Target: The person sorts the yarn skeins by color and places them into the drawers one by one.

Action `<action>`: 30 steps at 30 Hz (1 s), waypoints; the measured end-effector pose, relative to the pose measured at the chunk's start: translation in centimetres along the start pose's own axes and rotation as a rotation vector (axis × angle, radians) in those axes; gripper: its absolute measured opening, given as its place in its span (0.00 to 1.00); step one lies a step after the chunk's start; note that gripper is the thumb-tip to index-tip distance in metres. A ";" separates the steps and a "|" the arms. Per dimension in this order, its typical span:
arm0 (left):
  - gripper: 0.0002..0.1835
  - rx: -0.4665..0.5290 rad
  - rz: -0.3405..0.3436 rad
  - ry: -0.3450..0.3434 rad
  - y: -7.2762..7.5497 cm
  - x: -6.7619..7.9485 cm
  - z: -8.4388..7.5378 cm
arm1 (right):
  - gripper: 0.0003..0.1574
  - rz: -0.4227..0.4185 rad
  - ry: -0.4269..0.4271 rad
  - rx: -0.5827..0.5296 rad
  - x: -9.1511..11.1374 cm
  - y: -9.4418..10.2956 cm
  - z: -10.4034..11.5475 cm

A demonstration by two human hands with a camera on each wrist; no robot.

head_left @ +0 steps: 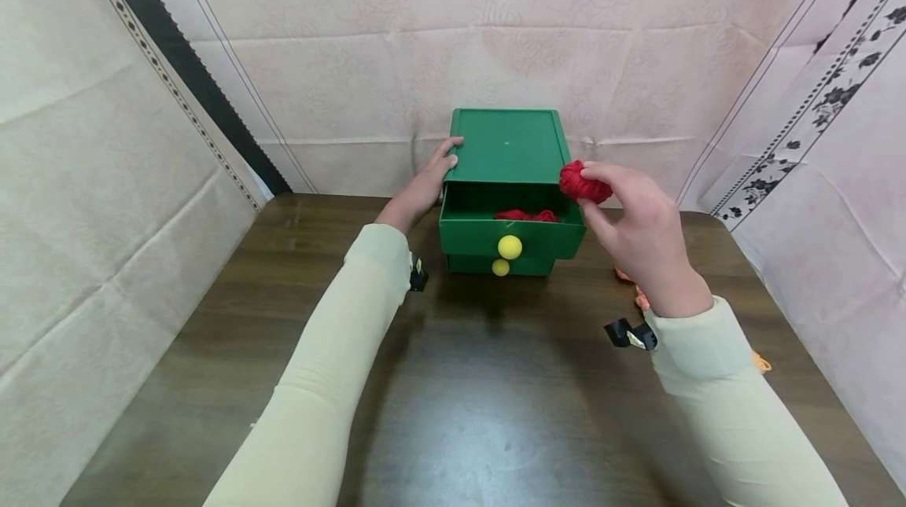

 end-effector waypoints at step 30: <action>0.26 0.004 -0.008 -0.022 0.2 -0.3 0.1 | 0.22 0.083 0.030 -0.050 0.3 -3.2 0.6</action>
Point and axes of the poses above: each hand's wrist, its own x-axis away from the middle knuckle, its own y-axis out of the back of the hand, z = x × y, the point moved 6 cm from there along -x, towards the middle knuckle, and after that the axes turned 13 degrees about -z, right-handed, at the moved point
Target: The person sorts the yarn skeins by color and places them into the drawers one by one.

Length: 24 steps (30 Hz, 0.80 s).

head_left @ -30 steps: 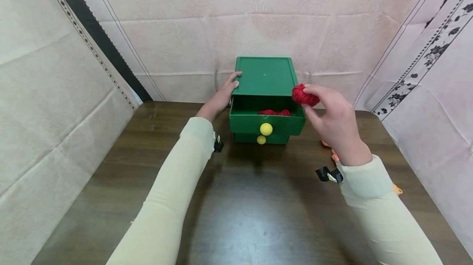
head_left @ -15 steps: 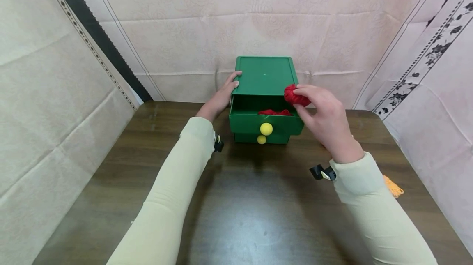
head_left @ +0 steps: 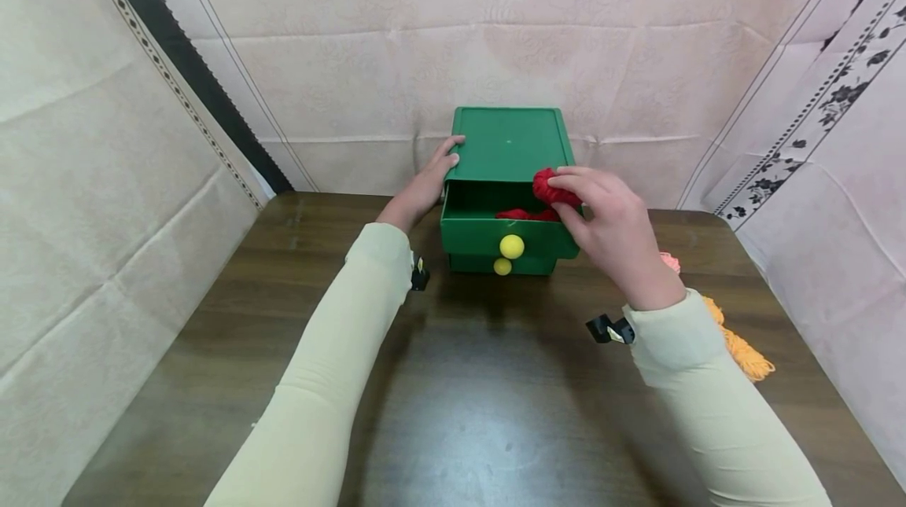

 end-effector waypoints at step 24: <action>0.26 -0.003 -0.001 0.008 -0.1 0.0 0.1 | 0.21 0.074 -0.003 0.004 0.4 -1.6 -0.2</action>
Point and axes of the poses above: each hand's wrist, its own x-axis away from the middle knuckle, its own y-axis out of the back of the hand, z = x × y, the point moved 6 cm from there along -x, towards the middle knuckle, and after that the axes turned 13 degrees about -z, right-handed, at the moved point
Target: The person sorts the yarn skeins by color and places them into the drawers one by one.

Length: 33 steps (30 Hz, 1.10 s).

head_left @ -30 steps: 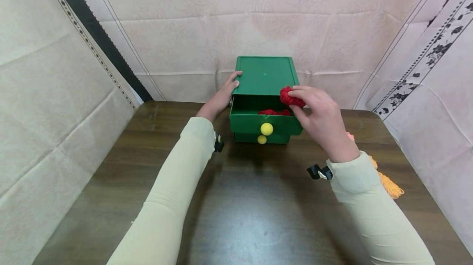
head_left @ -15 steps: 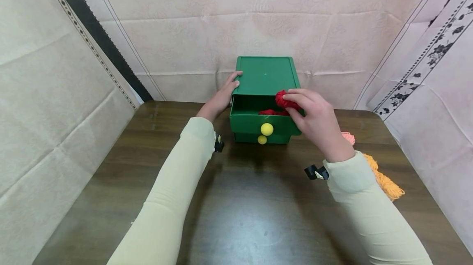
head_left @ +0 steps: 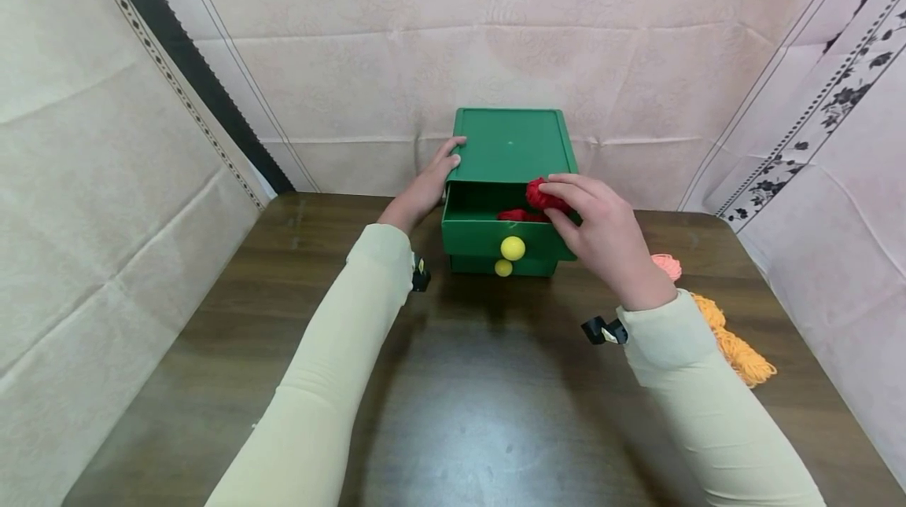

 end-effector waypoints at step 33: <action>0.25 -0.006 0.002 -0.006 0.0 0.2 -0.1 | 0.23 0.251 -0.127 0.053 0.1 -1.2 -0.4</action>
Point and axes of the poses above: each hand's wrist, its own x-axis away from the middle knuckle, its own y-axis out of the back of the hand, z = x × y, the point moved 6 cm from there along -x, towards the middle knuckle, and after that the axes turned 13 degrees about -z, right-handed, at the moved point
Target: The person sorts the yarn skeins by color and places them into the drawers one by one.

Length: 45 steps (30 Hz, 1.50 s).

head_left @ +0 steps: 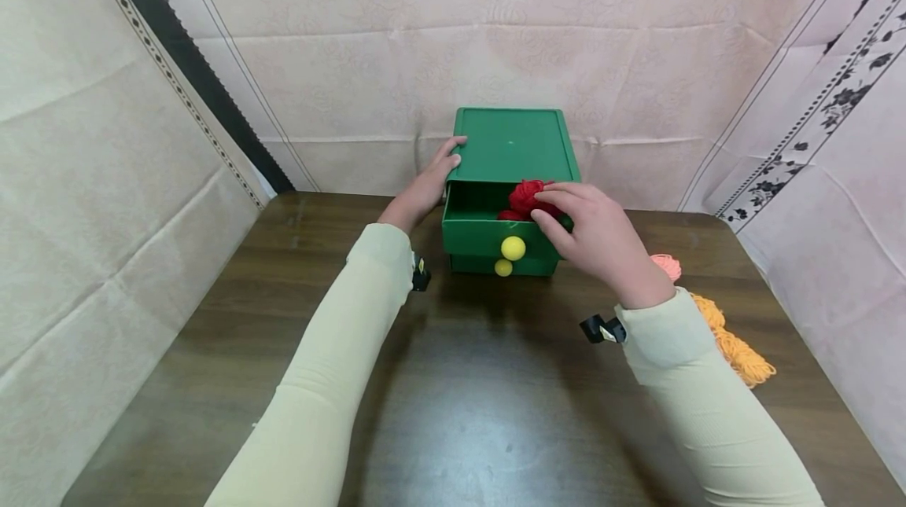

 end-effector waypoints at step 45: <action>0.25 0.017 -0.007 0.003 0.0 -0.2 0.1 | 0.14 -0.244 0.356 -0.161 4.1 -1.8 4.2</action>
Point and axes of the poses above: each hand's wrist, its own x-axis away from the middle knuckle, its own y-axis out of the back of the hand, z = x × y, the point moved 6 cm from there along -x, towards the middle knuckle, and after that the axes turned 13 degrees about -z, right-handed, at the moved point
